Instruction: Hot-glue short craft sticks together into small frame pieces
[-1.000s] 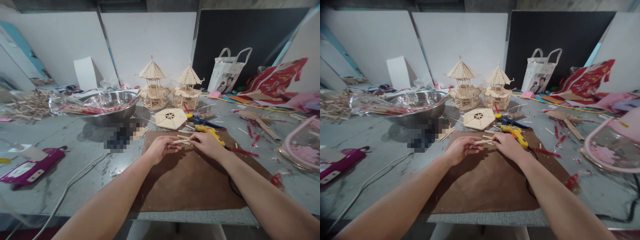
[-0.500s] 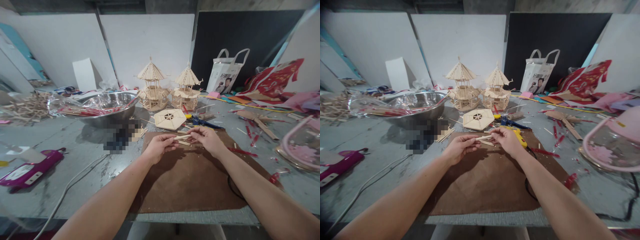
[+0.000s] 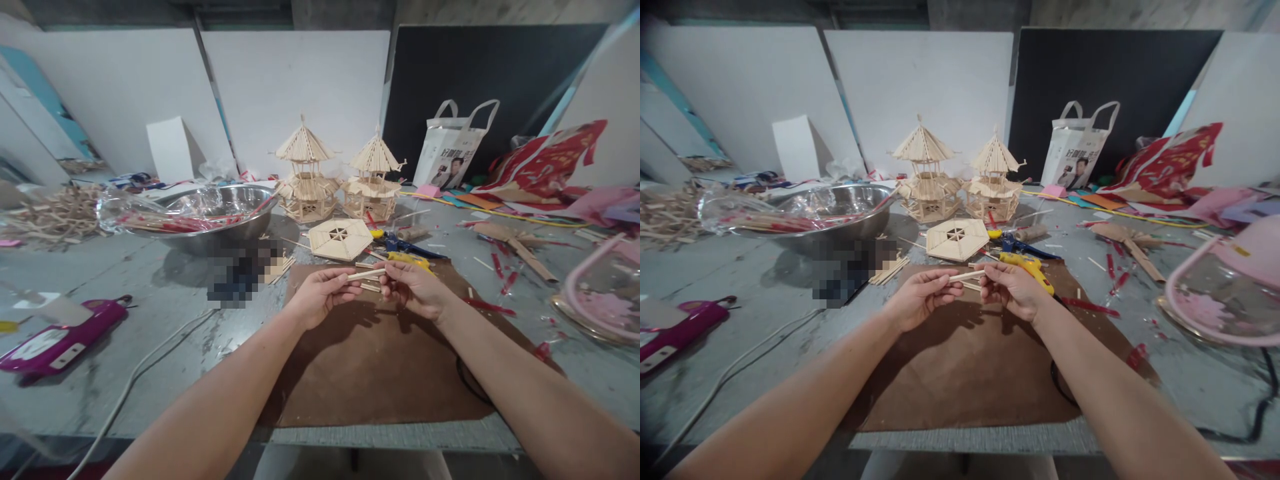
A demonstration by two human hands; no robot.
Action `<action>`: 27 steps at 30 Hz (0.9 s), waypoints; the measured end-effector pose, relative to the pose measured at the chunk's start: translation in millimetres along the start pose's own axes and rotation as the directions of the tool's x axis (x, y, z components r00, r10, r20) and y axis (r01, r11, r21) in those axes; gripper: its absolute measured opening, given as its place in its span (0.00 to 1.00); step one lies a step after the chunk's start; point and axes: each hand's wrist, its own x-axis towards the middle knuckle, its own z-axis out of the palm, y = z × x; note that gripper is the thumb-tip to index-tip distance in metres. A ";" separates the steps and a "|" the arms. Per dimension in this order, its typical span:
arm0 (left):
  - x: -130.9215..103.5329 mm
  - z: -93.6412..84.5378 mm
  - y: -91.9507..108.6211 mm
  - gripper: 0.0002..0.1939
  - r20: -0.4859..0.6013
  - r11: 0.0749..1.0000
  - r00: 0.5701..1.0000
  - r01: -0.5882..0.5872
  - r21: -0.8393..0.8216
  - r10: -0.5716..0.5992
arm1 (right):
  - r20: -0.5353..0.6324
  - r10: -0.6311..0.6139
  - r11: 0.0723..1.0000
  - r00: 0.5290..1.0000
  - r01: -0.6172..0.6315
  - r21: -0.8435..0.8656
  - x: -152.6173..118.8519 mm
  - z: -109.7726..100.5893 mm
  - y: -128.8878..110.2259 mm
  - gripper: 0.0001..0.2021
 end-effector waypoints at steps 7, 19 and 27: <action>-0.5 0.8 0.0 0.11 0.024 1.000 1.000 0.012 -0.013 -0.012 | -0.014 -0.014 1.000 1.000 0.014 0.007 0.3 1.5 1.7 0.06; -1.4 2.9 -1.0 0.11 0.023 1.000 1.000 0.005 -0.017 -0.004 | -0.051 -0.035 0.999 0.998 0.037 0.040 1.0 5.2 1.8 0.05; -2.0 3.5 -1.1 0.11 0.019 1.000 1.000 0.001 -0.016 -0.001 | -0.050 -0.032 0.999 0.998 0.034 0.038 0.7 6.5 1.6 0.05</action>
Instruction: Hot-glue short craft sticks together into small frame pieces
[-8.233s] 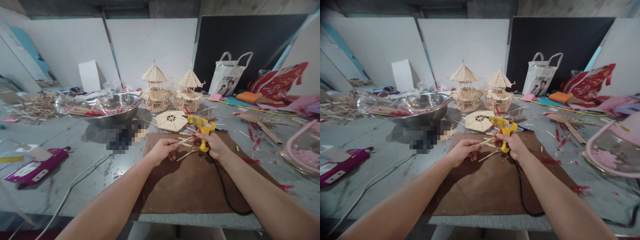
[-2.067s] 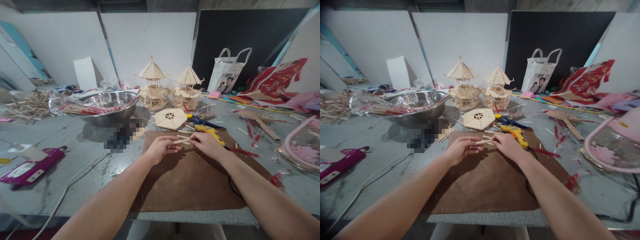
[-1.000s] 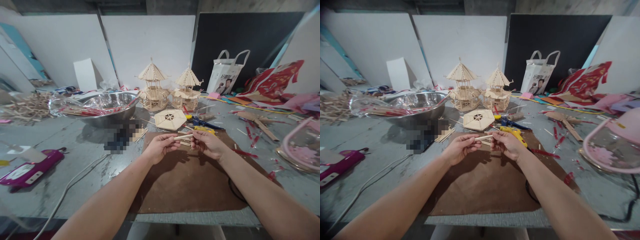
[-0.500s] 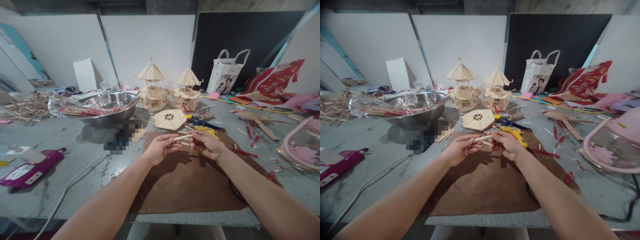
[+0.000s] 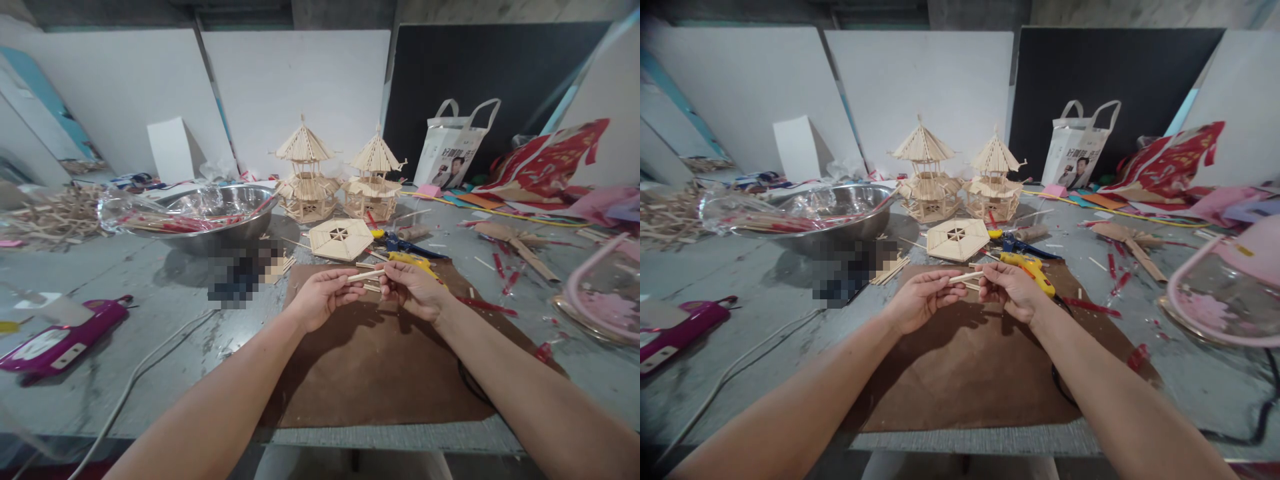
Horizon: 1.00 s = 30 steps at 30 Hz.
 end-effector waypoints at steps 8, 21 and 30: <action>0.6 -1.4 -1.0 0.11 0.015 1.000 1.000 0.002 0.002 -0.002 | -0.039 -0.007 1.000 0.999 0.007 0.012 1.0 0.4 1.8 0.05; 1.4 -4.1 0.3 0.11 0.048 0.999 0.999 0.003 -0.048 -0.001 | 0.063 -0.026 0.999 0.998 0.024 0.031 -2.7 1.3 -0.2 0.08; 2.4 -7.6 -1.2 0.10 0.079 0.999 0.997 0.016 -0.045 -0.012 | 0.049 -0.013 1.000 0.999 0.013 -0.008 -3.7 3.6 0.3 0.07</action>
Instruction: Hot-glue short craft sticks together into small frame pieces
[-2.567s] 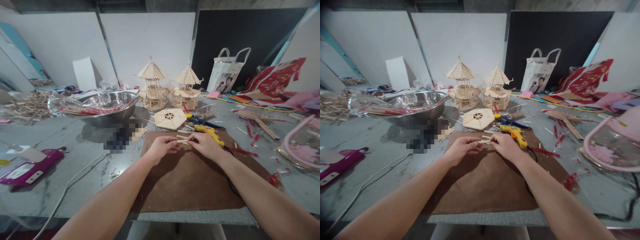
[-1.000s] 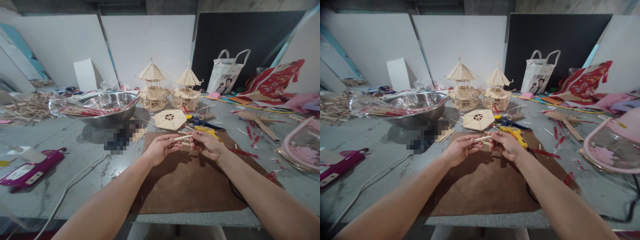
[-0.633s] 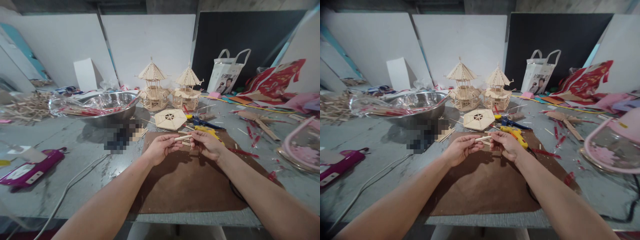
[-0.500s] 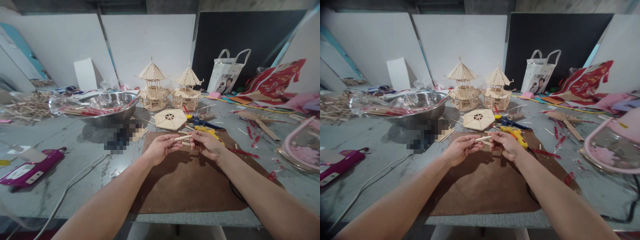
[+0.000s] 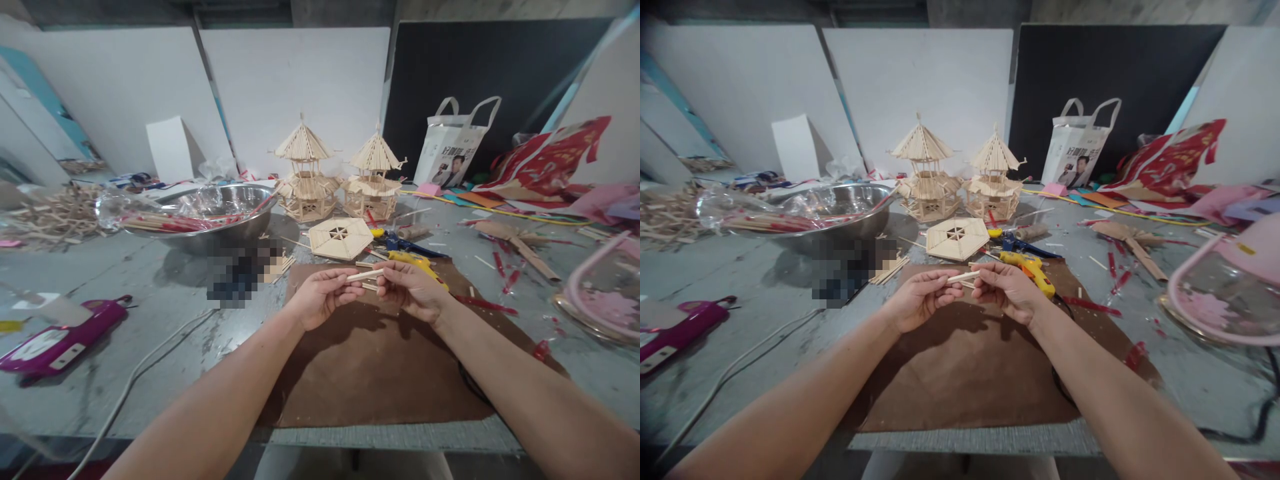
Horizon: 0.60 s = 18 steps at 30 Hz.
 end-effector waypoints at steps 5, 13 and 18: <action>-1.6 1.1 5.2 0.10 -0.025 0.989 0.999 -0.041 0.144 0.046 | -0.020 0.011 0.985 1.000 -0.015 -0.174 -0.1 -2.7 -1.8 0.08; -6.4 0.0 6.6 0.14 0.077 0.398 0.958 -0.187 0.898 0.277 | 0.202 -0.244 0.222 0.949 0.257 -0.941 0.7 3.4 7.5 0.12; -9.4 4.7 1.6 0.17 0.195 0.145 0.918 -0.257 0.955 0.345 | 0.265 -0.187 0.055 0.946 0.279 -0.959 1.0 11.5 17.5 0.09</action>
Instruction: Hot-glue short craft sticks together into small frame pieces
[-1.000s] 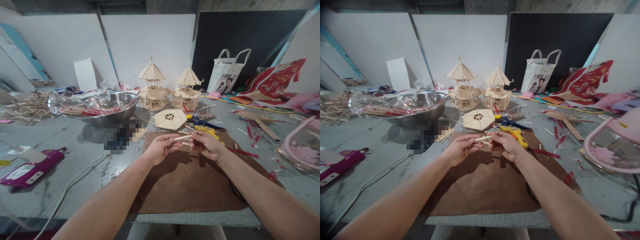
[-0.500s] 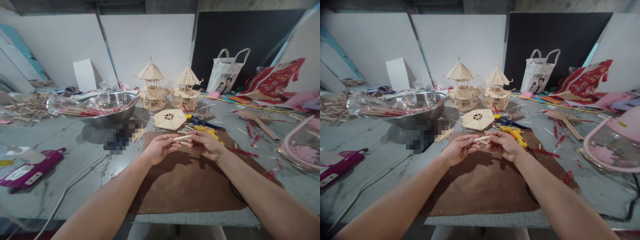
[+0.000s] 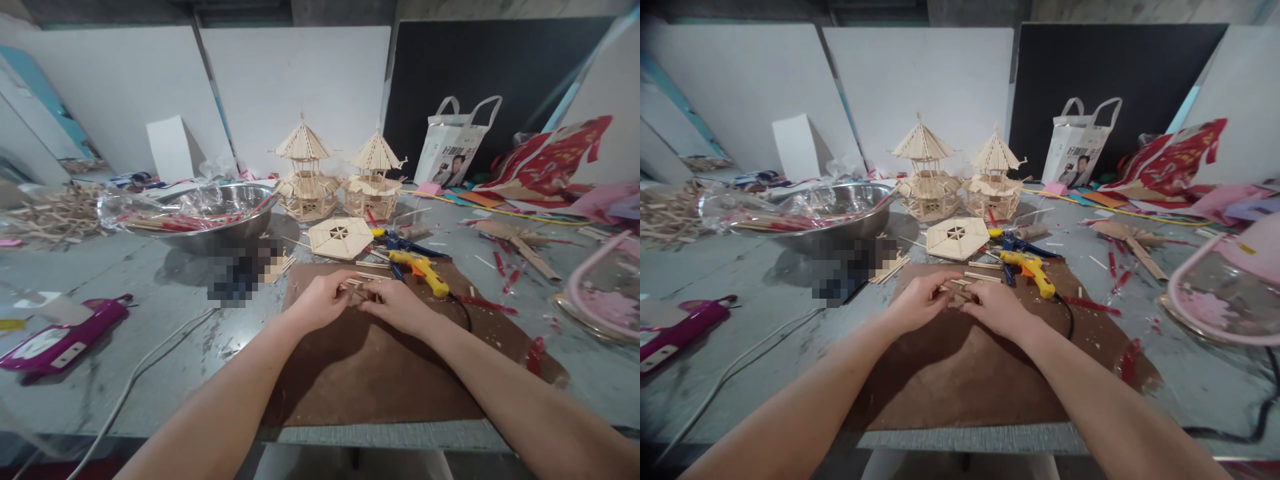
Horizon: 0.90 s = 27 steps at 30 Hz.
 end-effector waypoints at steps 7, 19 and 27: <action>2.5 10.9 2.2 0.13 0.030 0.940 0.993 0.117 -0.321 -0.114 | -0.027 0.003 0.978 1.000 0.003 0.208 1.5 7.5 -1.2 0.09; 2.4 13.8 -3.0 0.09 0.010 0.988 0.999 0.041 -0.152 -0.040 | -0.005 -0.032 0.964 0.999 0.032 0.263 1.2 9.5 -1.6 0.07; 1.3 14.9 -0.7 0.09 0.018 0.992 1.000 0.018 -0.127 -0.016 | 0.010 0.004 0.958 1.000 -0.007 0.287 1.4 10.1 -0.1 0.07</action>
